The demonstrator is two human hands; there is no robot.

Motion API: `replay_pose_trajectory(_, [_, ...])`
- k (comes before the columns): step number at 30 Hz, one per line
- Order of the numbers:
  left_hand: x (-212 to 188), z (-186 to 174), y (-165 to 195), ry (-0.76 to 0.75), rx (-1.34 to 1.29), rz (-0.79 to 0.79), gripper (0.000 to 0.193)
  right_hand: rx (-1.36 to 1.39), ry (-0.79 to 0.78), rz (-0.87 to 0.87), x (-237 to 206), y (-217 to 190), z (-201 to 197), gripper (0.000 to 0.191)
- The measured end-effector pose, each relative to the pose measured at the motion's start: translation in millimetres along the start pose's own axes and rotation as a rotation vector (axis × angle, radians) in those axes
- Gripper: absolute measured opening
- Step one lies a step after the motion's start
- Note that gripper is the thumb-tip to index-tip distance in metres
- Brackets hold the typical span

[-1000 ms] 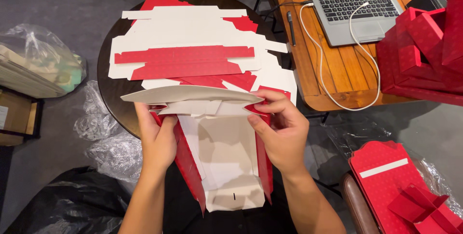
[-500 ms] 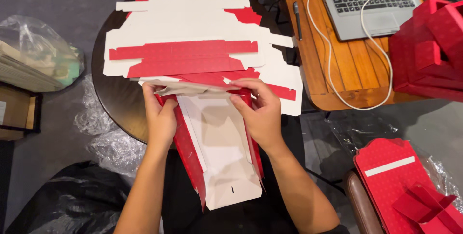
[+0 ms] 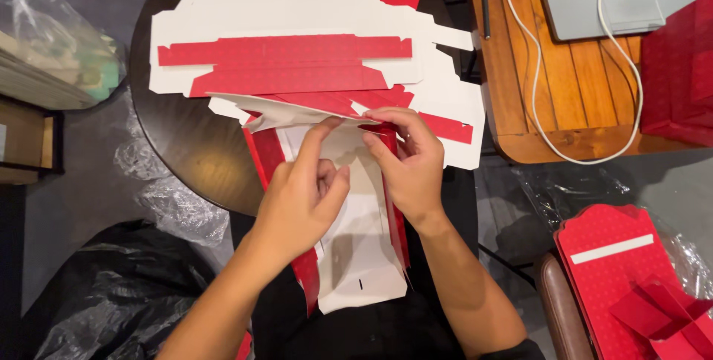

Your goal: The person assembles red and white cardboard boxes by folding flat pieces along pre-cut lines and tucking flaps into slots. The person handles multiple flat pieces, folds them into box shapes, and stacks the finished boxes on a nearby table.

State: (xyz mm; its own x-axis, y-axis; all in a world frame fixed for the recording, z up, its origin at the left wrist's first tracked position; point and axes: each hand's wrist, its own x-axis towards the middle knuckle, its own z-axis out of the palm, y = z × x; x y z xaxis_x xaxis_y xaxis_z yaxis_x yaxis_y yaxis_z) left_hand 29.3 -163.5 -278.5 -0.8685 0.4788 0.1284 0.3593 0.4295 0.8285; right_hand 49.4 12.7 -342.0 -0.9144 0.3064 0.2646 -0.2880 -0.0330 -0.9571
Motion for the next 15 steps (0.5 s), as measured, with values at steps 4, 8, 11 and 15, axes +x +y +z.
replay_pose_trajectory(4, [15,-10,19,-0.226,-0.047,-0.154,0.058,0.014,0.009,0.019,-5,-8,-3,0.032])
replay_pose_trajectory(8, [22,-10,24,-0.381,-0.211,-0.224,0.060,-0.021,-0.010,-0.022,-11,-12,-3,0.036])
replay_pose_trajectory(11, [27,-9,21,-0.507,-0.620,-0.439,0.061,-0.009,-0.017,-0.053,-13,-13,-2,0.039])
replay_pose_trajectory(15, [26,-7,18,-0.541,-0.907,-0.535,0.063,-0.085,-0.005,-0.072,-18,-15,-1,0.040])
